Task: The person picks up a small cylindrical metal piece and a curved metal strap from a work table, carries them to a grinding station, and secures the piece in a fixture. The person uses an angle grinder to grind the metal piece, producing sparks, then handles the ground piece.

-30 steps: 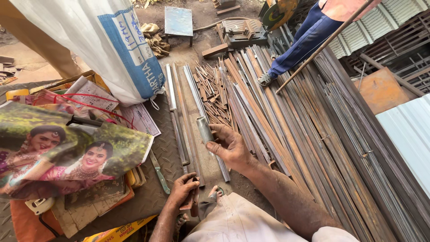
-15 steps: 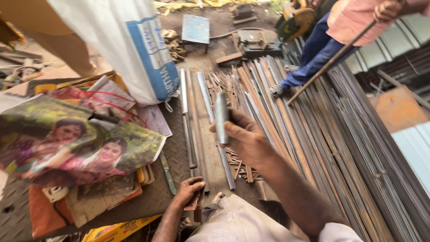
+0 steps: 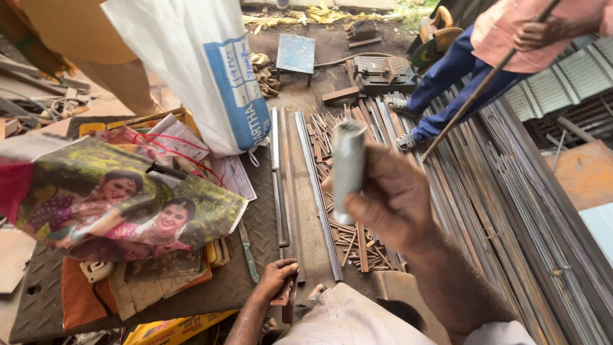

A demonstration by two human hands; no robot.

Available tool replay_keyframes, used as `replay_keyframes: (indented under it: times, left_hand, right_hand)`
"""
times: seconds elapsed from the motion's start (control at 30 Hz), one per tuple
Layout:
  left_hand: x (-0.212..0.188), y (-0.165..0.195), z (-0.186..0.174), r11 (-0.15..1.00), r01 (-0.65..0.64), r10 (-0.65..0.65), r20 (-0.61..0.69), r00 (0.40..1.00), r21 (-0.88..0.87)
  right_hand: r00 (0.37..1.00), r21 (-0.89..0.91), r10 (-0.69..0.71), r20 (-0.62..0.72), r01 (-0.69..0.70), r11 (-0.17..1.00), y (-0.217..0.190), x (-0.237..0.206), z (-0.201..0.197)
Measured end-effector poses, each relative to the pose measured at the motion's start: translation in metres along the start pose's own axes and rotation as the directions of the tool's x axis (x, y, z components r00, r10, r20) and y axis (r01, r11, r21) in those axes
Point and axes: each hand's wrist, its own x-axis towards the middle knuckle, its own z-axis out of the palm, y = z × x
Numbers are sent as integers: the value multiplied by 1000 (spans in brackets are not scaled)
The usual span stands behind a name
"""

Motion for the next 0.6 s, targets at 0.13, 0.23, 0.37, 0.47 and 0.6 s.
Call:
replay_keyframes:
  times: [0.13, 0.23, 0.37, 0.47, 0.6]
  left_hand:
    - [0, -1, 2, 997, -50, 54, 57, 997, -61]
    - [1, 0, 2, 991, -67, 80, 105, 991, -117]
    - [-2, 4, 4, 995, 28, -24, 40, 999, -100]
    - [-2, 6, 6, 989, 45, -39, 46, 998, -144]
    - [1, 6, 5, 992, 11, -5, 50, 999, -123]
  right_hand:
    - [991, -585, -97, 95, 134, 800, 13, 9, 11]
    - [997, -610, -71, 19, 68, 789, 31, 15, 20]
    - [952, -725, -304, 25, 226, 651, 31, 19, 21]
    - [910, -804, -406, 87, 305, 511, 20, 27, 18]
    - [855, -848, -497, 148, 368, 381, 10, 28, 21]
